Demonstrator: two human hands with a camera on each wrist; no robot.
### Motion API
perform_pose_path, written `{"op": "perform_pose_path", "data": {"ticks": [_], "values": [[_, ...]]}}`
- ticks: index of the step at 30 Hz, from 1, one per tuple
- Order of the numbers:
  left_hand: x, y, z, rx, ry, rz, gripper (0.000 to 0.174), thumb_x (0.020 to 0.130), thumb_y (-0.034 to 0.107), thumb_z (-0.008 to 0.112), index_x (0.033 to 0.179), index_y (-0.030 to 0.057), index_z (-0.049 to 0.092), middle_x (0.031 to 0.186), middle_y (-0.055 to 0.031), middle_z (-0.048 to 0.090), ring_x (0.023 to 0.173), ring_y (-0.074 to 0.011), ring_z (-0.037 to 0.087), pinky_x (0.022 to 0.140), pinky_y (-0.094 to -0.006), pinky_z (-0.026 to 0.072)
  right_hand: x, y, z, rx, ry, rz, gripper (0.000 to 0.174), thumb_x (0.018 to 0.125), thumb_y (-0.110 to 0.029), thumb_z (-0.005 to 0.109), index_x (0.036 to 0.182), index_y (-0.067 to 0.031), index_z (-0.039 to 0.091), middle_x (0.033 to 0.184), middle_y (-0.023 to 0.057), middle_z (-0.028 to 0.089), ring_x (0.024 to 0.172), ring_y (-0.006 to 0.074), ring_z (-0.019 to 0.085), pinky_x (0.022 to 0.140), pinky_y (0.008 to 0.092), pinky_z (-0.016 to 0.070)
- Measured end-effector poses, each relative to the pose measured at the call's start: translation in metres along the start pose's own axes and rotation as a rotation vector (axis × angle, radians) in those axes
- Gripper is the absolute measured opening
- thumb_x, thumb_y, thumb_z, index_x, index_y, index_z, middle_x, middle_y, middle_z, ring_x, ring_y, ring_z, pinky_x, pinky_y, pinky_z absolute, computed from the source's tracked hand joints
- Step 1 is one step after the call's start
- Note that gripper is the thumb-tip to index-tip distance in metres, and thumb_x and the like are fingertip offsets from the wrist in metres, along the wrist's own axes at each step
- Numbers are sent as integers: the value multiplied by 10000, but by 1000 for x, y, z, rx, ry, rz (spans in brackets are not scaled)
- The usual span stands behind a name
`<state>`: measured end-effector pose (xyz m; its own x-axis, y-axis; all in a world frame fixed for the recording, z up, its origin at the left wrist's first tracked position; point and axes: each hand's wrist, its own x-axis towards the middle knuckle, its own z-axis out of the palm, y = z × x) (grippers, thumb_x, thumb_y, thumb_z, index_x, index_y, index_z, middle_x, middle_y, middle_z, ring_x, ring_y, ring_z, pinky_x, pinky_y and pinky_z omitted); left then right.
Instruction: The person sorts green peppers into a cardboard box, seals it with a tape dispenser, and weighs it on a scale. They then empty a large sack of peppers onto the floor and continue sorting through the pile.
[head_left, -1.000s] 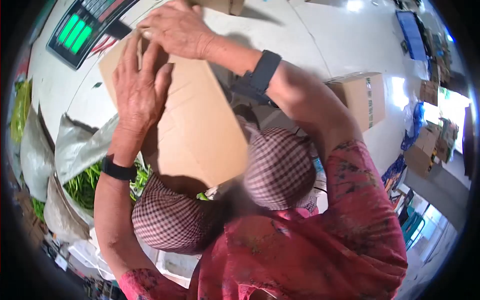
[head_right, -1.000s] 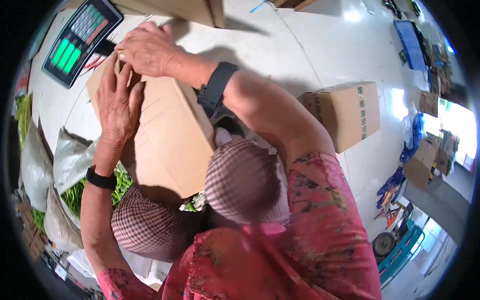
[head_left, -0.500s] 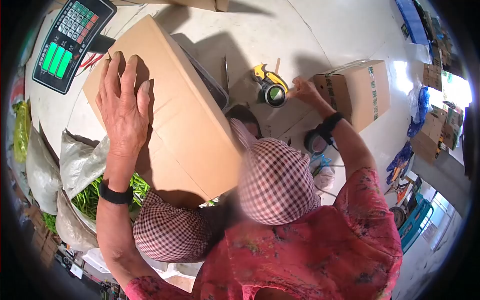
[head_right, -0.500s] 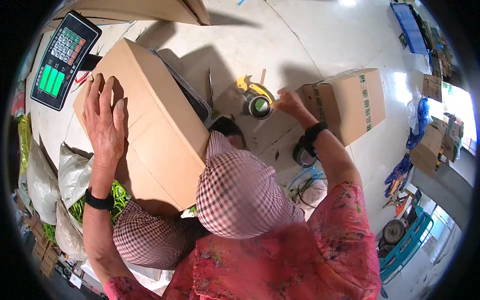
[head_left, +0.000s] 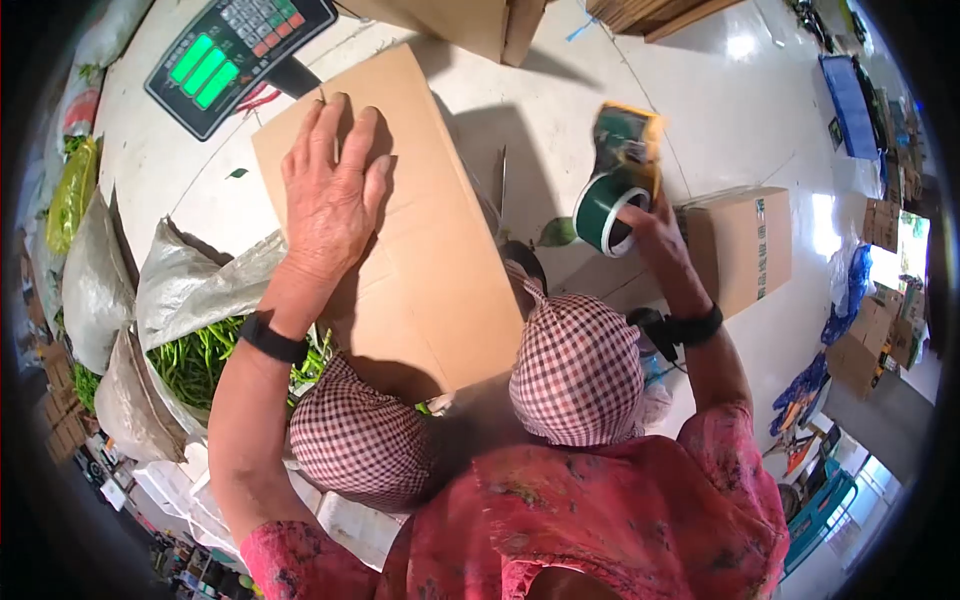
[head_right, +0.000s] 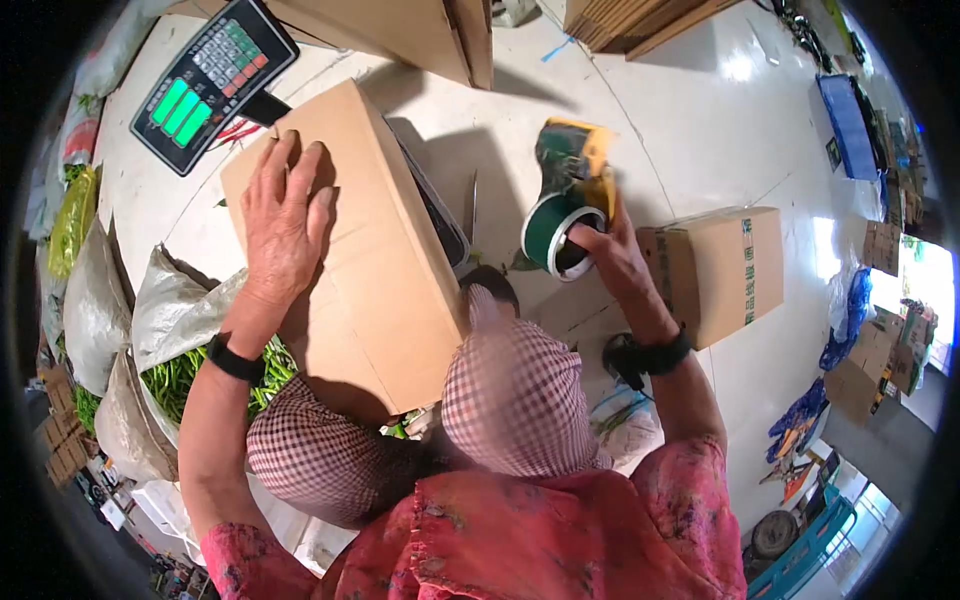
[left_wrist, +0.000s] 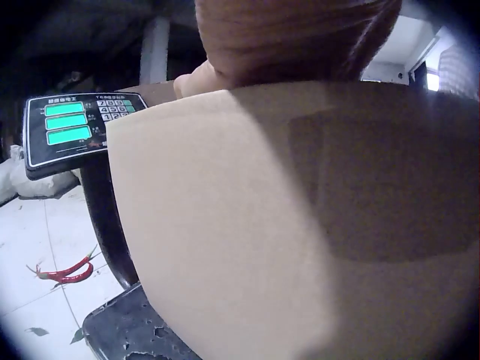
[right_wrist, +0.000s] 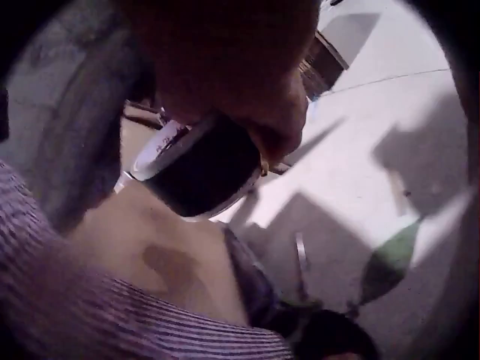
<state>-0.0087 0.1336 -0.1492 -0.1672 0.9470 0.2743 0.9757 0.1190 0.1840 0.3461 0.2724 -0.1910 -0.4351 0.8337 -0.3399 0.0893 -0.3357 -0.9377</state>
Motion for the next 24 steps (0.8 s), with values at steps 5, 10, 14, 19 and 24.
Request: {"op": "perform_pose_path", "data": {"ticks": [5,10,14,19,24], "values": [[0,1,-4,-18,48,19,496,899,248,604,1360,104,491,1449,-199,393,1362,-401,350,1059,-510,321,22,-96,41,32,-441,-22,496,795,-129,696,1243,1,530,1093,36,624,1022,131,578,925,288,461],[-9,2,-33,-271,23,28,461,894,252,630,1306,74,523,1430,-206,400,1348,-422,348,1054,-534,345,5,-135,100,-256,-373,-245,772,744,-54,735,1409,-17,345,1192,96,562,1132,194,546,1004,328,442],[-5,19,-100,-1149,-110,-433,536,1012,461,455,1269,5,570,1058,-84,648,1050,-186,585,924,-323,454,1,-135,123,-391,-396,-332,696,733,-80,768,1311,-9,385,1152,135,595,1087,209,589,962,350,473],[0,29,-141,-1141,-95,-472,574,997,527,445,1031,-24,605,849,-55,619,847,-141,560,765,-304,453,-8,-140,153,-688,-431,-581,651,702,-141,811,1219,-34,429,1027,213,641,990,372,657,849,399,523],[-10,25,-131,-1259,-29,-542,341,993,281,552,869,-32,609,697,-48,590,642,-111,567,601,-271,464,-7,-141,174,-824,-464,-717,647,695,-124,807,1228,-33,452,1015,214,631,936,410,642,818,418,528]]}}
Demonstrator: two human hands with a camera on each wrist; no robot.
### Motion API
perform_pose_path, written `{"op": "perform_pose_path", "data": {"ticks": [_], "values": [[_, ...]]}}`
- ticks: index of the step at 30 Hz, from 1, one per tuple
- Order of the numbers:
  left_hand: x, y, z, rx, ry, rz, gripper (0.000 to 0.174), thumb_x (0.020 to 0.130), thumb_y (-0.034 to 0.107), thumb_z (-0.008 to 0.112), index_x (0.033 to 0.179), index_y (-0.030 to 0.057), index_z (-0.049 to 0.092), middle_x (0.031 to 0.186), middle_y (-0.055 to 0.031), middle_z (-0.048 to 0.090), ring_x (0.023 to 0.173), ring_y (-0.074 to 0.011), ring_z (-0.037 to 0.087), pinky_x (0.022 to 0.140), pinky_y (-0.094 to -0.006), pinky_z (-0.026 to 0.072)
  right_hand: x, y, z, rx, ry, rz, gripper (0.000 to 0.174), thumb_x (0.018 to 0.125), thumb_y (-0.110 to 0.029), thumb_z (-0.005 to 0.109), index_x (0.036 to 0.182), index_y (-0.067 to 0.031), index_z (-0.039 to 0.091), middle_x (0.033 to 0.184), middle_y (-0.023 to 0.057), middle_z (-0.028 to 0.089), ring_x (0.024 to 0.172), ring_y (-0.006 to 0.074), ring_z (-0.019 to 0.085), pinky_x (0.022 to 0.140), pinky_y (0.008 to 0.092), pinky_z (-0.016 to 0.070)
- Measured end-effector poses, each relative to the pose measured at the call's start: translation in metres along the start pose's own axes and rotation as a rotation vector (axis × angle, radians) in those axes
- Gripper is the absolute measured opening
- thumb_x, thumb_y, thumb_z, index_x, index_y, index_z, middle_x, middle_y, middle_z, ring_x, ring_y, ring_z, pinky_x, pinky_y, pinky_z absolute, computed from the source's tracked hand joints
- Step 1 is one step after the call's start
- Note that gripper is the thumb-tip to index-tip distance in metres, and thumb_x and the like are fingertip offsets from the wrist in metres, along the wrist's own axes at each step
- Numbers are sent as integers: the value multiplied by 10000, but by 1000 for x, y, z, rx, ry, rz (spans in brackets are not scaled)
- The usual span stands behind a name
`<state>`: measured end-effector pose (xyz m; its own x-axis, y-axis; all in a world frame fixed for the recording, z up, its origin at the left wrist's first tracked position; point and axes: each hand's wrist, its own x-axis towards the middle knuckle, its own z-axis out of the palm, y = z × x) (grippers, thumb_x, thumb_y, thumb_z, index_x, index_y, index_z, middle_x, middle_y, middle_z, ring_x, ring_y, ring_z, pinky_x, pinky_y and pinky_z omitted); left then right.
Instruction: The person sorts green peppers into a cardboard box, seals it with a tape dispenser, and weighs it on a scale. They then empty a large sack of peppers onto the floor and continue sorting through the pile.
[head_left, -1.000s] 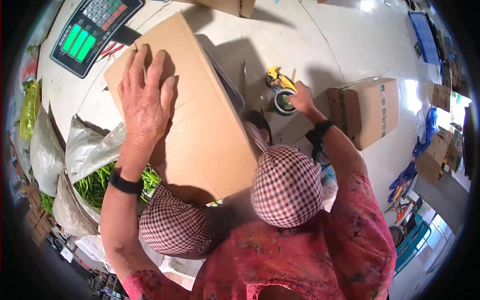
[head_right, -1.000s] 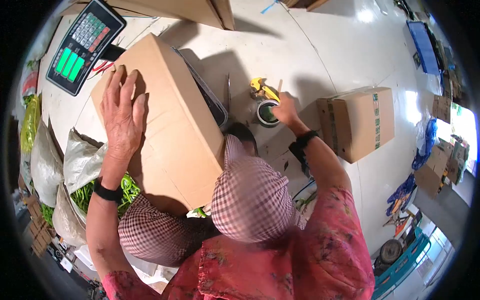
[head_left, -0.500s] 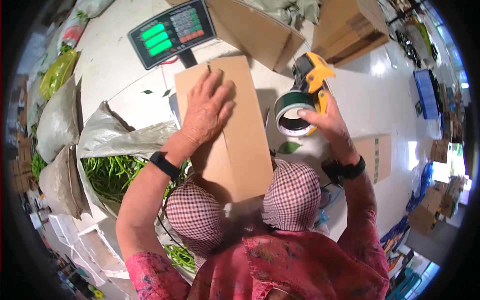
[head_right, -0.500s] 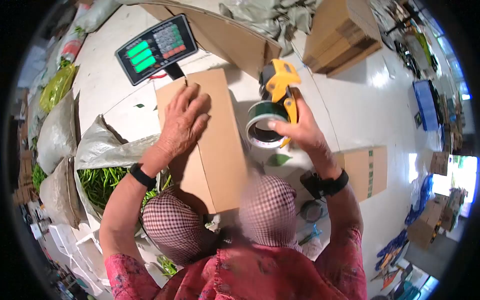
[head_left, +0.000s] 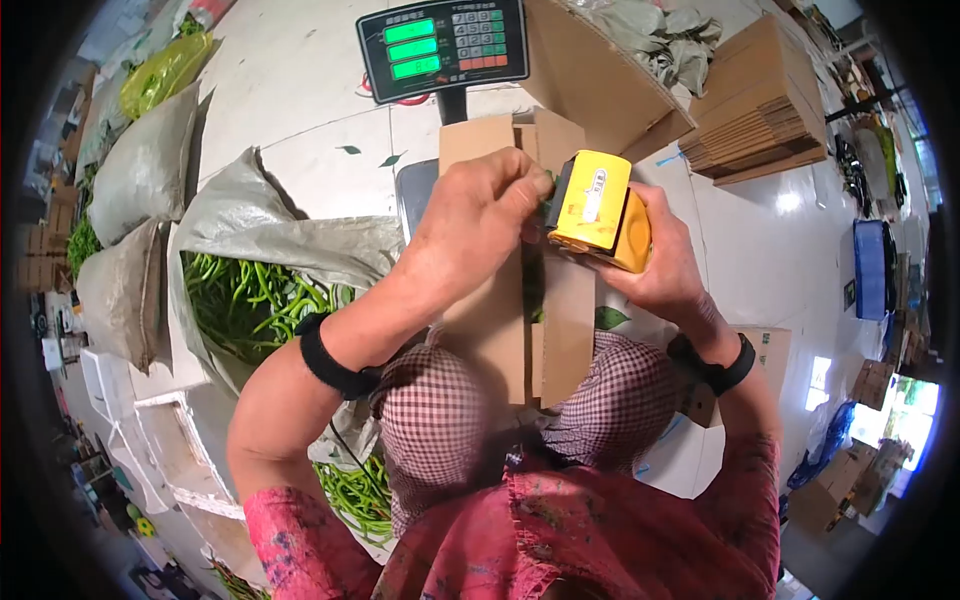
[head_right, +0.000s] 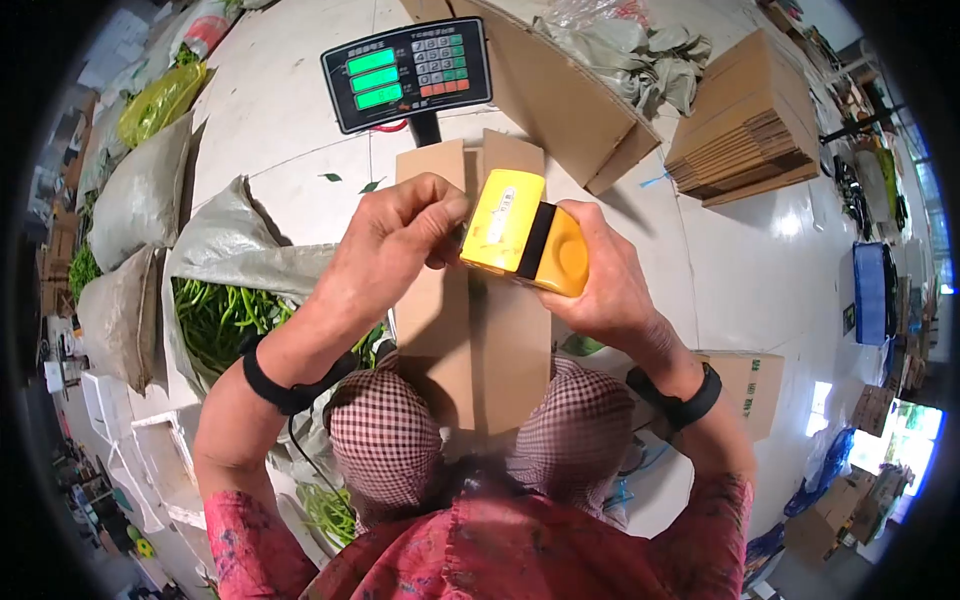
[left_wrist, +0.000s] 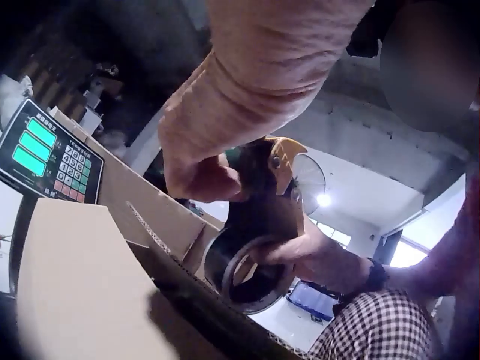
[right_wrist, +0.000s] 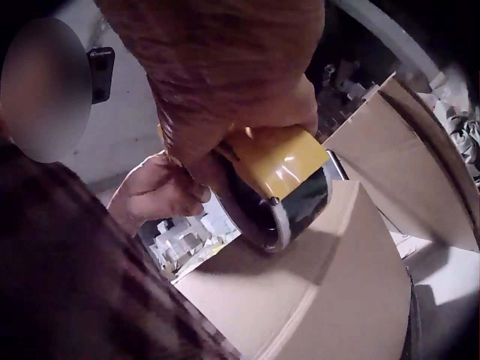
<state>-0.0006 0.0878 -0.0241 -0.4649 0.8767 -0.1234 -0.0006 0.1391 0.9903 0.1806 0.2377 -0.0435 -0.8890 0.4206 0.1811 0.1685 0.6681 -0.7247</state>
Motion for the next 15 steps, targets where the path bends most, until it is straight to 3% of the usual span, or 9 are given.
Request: {"op": "perform_pose_path", "data": {"ticks": [1,8,10,12,13,14,15], "values": [[-3,0,-3,-30,-11,-27,261,984,190,551,872,-39,606,678,-36,587,641,-104,586,590,-266,473,0,-2,0,-5,-11,-27,649,688,-112,805,1230,-31,458,1014,211,631,933,405,644,815,417,530],[-21,-31,-28,-13,104,-6,226,972,166,549,872,-30,596,682,-25,568,620,-83,515,584,-258,442,20,-32,8,-176,-66,-300,656,660,-132,840,1199,18,498,1005,200,626,924,399,642,767,419,543],[-28,-39,-42,56,252,101,218,965,172,558,874,-23,596,678,-17,548,619,-77,479,574,-254,422,22,-40,10,-207,-112,-315,671,653,-173,858,1188,29,506,1012,205,628,921,401,641,755,424,545],[-45,-44,-62,73,305,-27,225,963,189,548,874,-7,612,681,12,531,621,-69,457,552,-242,385,23,-41,11,-265,-232,-252,738,612,-179,896,1223,-18,512,1079,196,629,944,402,651,808,415,545],[-51,-56,-81,156,438,-68,215,962,195,551,845,27,618,680,36,514,612,-54,440,541,-231,364,23,-40,11,-311,-226,-293,739,587,-168,903,1205,-24,526,1063,193,636,918,402,656,783,404,551],[-58,-76,-98,-107,535,-82,222,966,203,570,797,64,602,664,56,479,591,-44,414,543,-219,345,22,-39,11,-307,-235,-289,739,587,-168,903,1205,-24,526,1063,193,636,918,402,656,783,404,551],[-67,-96,-116,-157,530,-82,200,969,212,585,816,85,601,681,68,475,603,-39,417,560,-212,347,23,-39,10,-339,-263,-262,738,577,-161,905,1199,-29,531,1052,187,642,918,398,657,778,403,551]]}}
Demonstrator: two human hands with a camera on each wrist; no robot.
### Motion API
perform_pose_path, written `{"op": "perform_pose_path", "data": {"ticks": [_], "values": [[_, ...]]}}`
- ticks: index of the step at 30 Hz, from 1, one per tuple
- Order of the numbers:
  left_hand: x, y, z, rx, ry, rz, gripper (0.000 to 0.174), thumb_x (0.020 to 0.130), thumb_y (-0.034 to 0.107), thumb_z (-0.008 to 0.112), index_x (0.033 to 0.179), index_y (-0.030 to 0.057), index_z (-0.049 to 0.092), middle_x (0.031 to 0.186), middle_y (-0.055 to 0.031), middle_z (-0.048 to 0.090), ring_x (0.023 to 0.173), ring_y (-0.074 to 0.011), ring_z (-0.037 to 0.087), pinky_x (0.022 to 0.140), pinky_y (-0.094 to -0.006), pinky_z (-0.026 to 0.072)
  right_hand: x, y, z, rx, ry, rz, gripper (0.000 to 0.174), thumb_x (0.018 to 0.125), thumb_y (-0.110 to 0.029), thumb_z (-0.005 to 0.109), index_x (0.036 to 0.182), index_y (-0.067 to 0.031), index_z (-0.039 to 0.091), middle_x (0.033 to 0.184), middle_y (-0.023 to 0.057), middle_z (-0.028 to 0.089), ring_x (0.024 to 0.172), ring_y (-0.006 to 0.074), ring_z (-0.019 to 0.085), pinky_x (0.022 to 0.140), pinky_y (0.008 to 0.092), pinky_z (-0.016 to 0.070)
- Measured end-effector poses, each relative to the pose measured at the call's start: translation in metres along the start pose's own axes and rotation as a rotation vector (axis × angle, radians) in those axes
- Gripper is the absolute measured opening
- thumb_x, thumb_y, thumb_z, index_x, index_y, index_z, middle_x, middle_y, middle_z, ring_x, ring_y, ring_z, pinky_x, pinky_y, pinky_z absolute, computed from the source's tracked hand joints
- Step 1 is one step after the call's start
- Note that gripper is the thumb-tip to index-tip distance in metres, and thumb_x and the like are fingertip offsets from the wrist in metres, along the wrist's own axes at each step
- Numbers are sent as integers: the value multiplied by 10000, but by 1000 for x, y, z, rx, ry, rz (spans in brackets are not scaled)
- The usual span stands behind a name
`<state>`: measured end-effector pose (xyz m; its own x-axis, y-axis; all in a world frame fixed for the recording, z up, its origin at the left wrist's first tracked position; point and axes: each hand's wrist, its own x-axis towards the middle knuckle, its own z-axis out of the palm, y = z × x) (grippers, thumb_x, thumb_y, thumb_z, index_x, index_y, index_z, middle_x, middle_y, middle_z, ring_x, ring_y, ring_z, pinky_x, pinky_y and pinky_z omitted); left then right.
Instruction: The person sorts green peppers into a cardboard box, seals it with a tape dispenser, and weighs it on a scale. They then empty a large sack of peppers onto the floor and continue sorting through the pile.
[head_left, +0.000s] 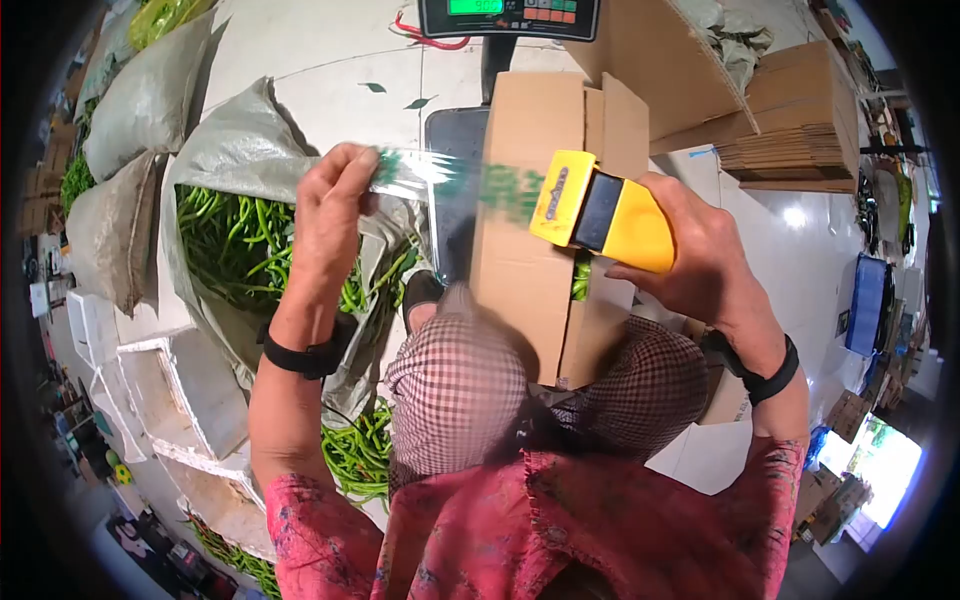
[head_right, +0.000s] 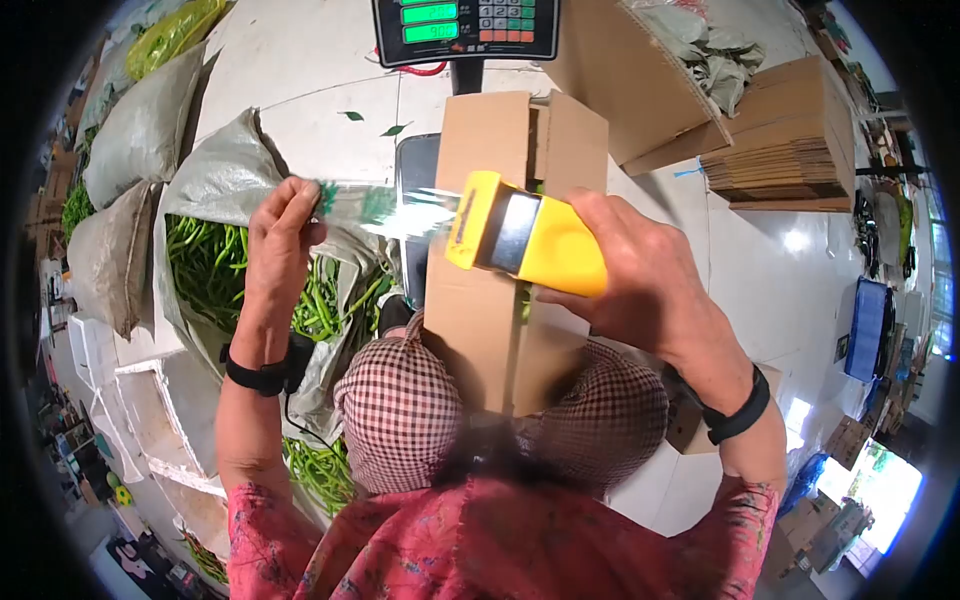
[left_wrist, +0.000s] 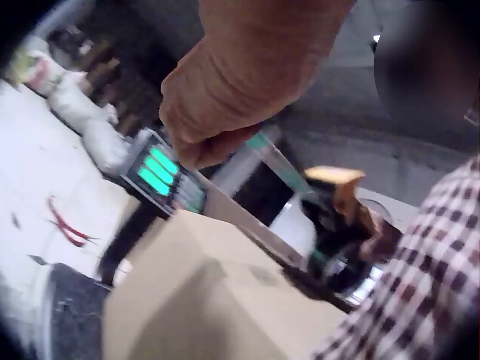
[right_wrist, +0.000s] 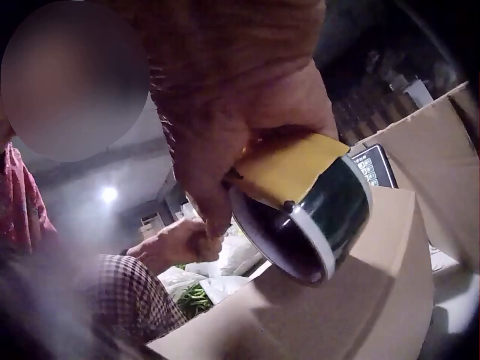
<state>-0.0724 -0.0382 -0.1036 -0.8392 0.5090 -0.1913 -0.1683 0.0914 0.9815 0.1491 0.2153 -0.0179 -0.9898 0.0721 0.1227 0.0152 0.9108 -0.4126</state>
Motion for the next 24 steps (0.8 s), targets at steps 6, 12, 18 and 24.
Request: {"op": "perform_pose_path", "data": {"ticks": [6,12,18,24], "values": [[3,-76,-31,-47,39,-13,203,976,232,603,821,102,600,671,70,462,601,-40,418,565,-213,336,22,-8,13,-69,-108,-27,682,630,-191,863,1199,-44,516,948,166,646,843,369,649,694,426,538],[11,-137,-19,-27,88,-73,279,983,212,568,743,72,541,645,77,423,583,-35,359,515,-227,295,30,-7,23,-131,-270,87,686,637,-204,867,1202,-82,497,924,161,636,818,375,642,673,442,524],[16,-186,12,113,149,-66,283,980,215,548,777,19,529,609,-53,499,563,-170,494,552,-331,415,36,-10,30,-196,-317,110,705,630,-237,867,1212,-108,492,885,152,636,797,366,645,662,442,519],[13,-200,69,542,104,200,247,977,221,513,849,13,548,771,-256,608,721,-472,591,622,-526,457,38,-8,35,-143,-243,87,633,646,-221,852,1179,-102,532,890,150,655,813,346,663,676,426,529]]}}
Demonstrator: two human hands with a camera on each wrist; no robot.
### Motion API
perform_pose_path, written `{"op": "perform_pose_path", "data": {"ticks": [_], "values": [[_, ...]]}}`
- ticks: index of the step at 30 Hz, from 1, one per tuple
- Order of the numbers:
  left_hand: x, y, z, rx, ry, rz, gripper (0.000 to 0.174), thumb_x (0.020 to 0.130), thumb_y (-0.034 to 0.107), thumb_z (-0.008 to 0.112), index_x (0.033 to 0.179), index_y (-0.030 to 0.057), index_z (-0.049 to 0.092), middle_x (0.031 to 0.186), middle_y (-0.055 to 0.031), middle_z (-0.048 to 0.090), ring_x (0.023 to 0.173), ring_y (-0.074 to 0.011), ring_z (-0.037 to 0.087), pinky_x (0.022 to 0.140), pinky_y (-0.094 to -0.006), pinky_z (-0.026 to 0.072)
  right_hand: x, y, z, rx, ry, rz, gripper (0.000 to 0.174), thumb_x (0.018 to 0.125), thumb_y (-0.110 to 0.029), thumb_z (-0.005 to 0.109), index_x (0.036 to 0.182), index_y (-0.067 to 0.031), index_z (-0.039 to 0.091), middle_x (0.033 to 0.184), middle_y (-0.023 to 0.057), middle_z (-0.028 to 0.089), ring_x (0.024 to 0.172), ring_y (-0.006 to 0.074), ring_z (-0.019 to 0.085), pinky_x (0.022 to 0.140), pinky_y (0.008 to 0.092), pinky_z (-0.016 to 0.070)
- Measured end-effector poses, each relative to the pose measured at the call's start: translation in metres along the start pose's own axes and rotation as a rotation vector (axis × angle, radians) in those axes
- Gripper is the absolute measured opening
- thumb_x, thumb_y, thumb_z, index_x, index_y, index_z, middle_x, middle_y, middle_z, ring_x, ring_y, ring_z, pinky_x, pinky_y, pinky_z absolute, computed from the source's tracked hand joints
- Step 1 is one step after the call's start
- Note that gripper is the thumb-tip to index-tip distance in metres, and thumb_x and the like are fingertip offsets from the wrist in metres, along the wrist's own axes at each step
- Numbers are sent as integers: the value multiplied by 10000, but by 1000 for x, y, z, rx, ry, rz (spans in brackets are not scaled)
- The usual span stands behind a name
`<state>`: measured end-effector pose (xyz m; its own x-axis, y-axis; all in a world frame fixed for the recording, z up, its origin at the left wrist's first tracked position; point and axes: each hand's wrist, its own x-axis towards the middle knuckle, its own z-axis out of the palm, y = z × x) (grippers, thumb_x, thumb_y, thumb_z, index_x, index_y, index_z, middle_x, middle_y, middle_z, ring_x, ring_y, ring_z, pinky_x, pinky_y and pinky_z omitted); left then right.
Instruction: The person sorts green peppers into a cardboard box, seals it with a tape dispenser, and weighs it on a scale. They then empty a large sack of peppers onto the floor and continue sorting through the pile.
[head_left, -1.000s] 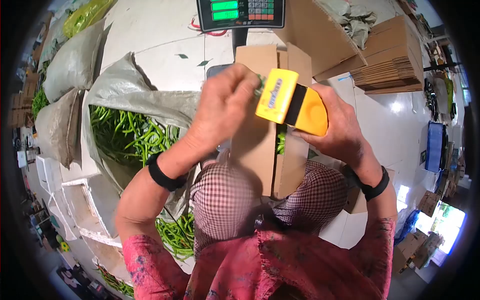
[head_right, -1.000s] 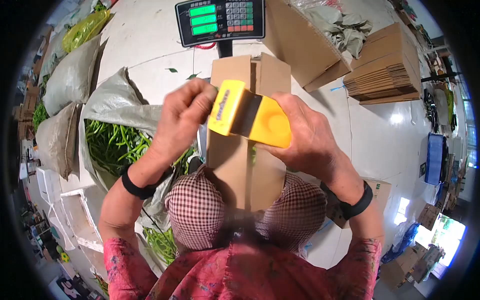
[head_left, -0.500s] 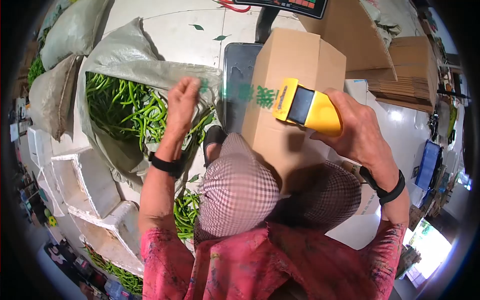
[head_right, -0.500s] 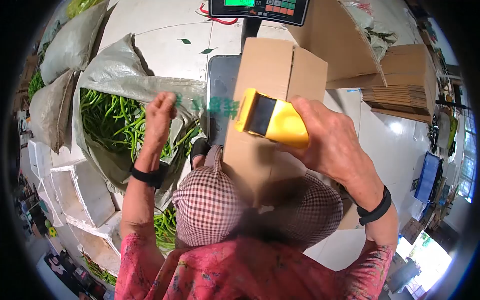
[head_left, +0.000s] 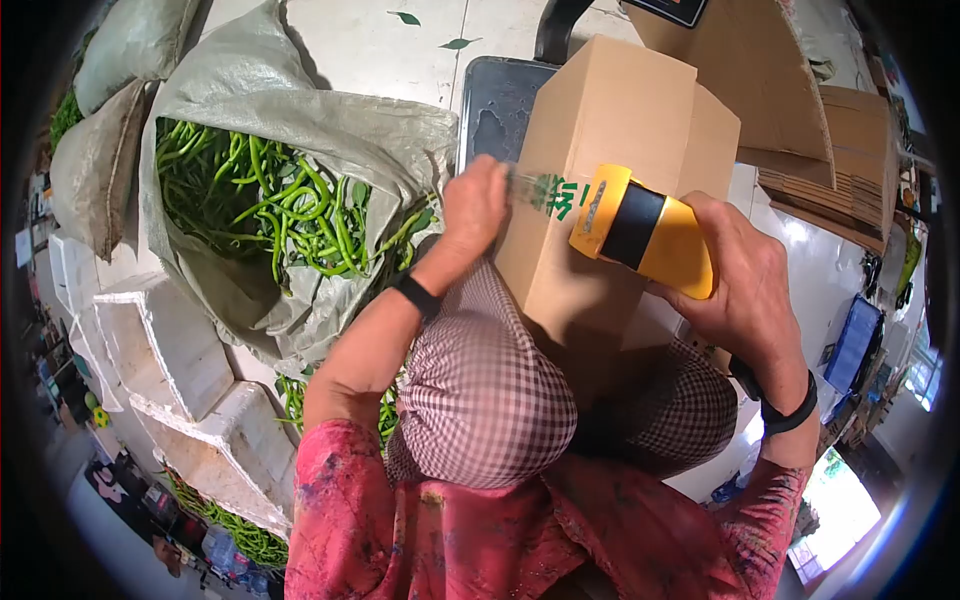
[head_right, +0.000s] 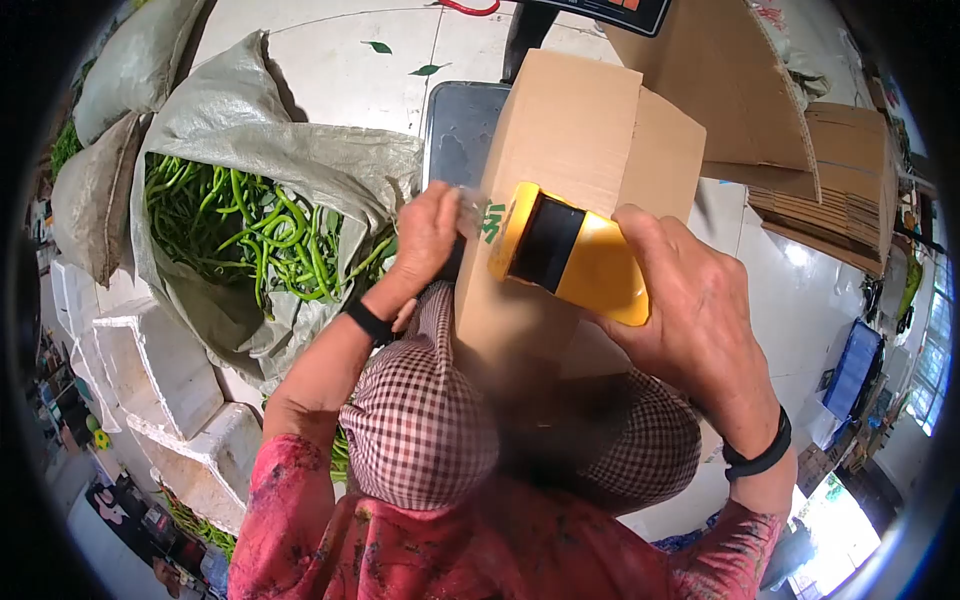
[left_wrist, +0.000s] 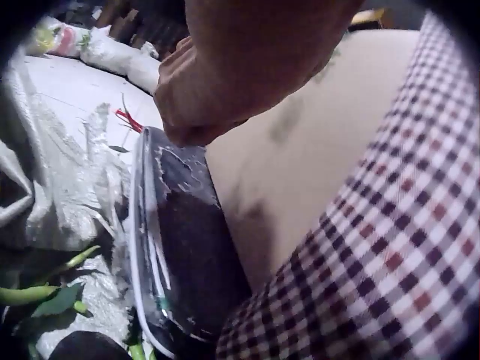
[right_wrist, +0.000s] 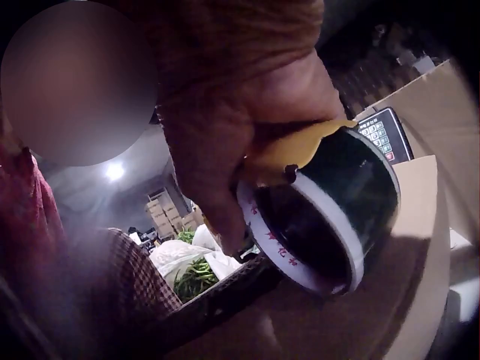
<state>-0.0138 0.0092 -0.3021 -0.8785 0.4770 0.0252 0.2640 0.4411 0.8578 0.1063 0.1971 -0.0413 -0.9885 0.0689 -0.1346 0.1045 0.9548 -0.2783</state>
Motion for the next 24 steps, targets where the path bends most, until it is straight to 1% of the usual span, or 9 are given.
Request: {"op": "perform_pose_path", "data": {"ticks": [5,8,12,13,15,17,19,22,24], "values": [[3,12,7,179,-188,-31,185,974,219,514,985,35,499,782,-254,634,721,-472,607,622,-556,466,1,2,7,2,83,-46,593,638,-178,850,1144,-71,560,888,138,659,805,342,669,670,410,538],[10,8,4,268,-391,-135,316,992,276,460,1230,75,406,842,-286,657,806,-522,614,710,-606,469,1,2,7,46,95,-30,575,631,-166,850,1128,-74,576,891,136,661,804,335,672,671,401,540],[19,-4,8,310,-463,-59,323,962,257,492,1202,41,479,921,-275,663,881,-499,623,762,-563,493,-8,13,17,74,155,-48,575,630,-147,845,1136,-84,579,885,132,660,802,326,673,683,396,545],[29,-2,5,315,-469,-30,323,962,257,492,1202,41,479,921,-275,663,881,-499,623,762,-563,493,-12,19,23,219,172,-35,580,626,-155,842,1137,-94,576,920,127,659,801,316,675,672,392,545],[53,8,4,130,-99,238,353,953,259,527,1219,27,542,1081,-271,639,1013,-443,616,851,-494,499,-20,28,23,355,213,5,584,622,-162,840,1138,-104,573,955,122,659,801,305,676,660,388,545],[89,82,-25,-64,2,345,410,938,269,572,1264,21,561,1236,-256,583,1167,-407,552,968,-448,453,-18,29,21,143,189,-81,596,636,-206,815,1159,-116,543,919,85,599,744,276,653,600,371,520],[114,134,-31,-24,35,593,487,924,309,590,1286,-10,528,1269,-235,559,1246,-409,481,1039,-467,373,-15,26,20,88,192,-97,608,644,-234,802,1172,-119,525,889,64,558,707,258,635,567,362,503],[128,166,-8,227,-107,769,566,906,413,614,1294,8,538,1319,-225,547,1290,-410,456,1050,-463,368,-19,28,23,77,219,-126,628,636,-262,801,1167,-81,520,848,59,514,680,252,609,575,356,489],[122,171,-3,406,-175,739,658,838,503,654,1268,17,552,1270,-194,575,1266,-374,472,1055,-456,323,-20,33,28,87,359,-200,612,636,-250,790,1157,-67,527,847,60,513,691,247,609,588,355,488]]}}
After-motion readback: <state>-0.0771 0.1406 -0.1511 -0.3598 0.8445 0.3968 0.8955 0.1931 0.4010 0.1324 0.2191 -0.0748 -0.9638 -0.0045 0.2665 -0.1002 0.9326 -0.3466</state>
